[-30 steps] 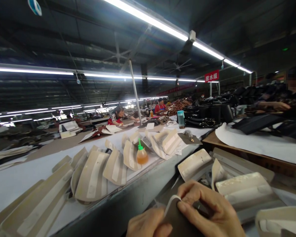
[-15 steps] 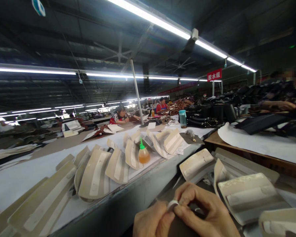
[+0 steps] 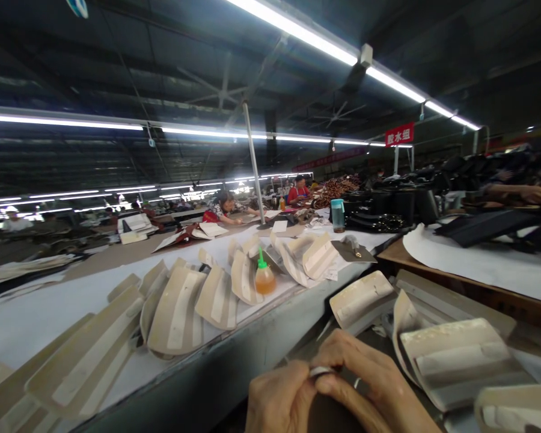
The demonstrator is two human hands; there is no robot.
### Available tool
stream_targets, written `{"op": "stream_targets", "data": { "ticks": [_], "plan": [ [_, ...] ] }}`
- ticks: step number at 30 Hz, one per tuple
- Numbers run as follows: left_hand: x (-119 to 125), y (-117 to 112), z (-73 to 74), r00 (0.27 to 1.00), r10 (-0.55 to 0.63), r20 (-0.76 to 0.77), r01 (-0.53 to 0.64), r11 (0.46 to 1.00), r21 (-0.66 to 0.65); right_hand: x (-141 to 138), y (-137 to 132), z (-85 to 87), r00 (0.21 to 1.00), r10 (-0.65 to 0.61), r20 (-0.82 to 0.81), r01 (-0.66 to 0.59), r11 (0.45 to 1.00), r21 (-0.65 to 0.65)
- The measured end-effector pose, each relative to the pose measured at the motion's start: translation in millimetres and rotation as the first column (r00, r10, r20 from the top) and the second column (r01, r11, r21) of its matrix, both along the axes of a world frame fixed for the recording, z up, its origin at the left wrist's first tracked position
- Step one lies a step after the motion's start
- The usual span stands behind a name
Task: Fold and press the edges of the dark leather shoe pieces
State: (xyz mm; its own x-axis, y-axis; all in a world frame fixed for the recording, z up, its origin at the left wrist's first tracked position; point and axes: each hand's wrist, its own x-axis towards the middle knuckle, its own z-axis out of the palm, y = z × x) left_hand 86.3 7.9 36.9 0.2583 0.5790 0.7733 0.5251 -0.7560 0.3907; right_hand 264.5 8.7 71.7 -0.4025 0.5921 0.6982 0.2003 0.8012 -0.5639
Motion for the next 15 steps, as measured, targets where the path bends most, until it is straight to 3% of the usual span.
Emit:
{"op": "stream_targets", "data": {
  "ticks": [5,9,12,15],
  "plan": [
    [-6.4,1.6,2.7,0.985,0.037,-0.167,-0.054,0.993,-0.101,-5.1,7.5,-7.7,0.999,-0.044,-0.028,0.040,0.993,-0.112],
    [-43.3,-4.3,12.4,0.922,0.178,-0.343,-0.229,0.966,-0.116,10.0,25.8,-7.5,0.966,-0.206,-0.156,0.182,0.971,-0.155],
    [-71.7,-15.5,24.8,0.942,0.285,-0.175,-0.324,0.910,-0.261,25.0,36.9,-3.6,0.885,-0.356,-0.300,0.302,0.929,-0.214],
    [-80.9,-26.3,37.2,0.902,0.350,0.253,-0.205,0.863,-0.462,33.8,46.4,-5.5,0.777,-0.477,-0.411,0.302,0.855,-0.422]
  ]
}}
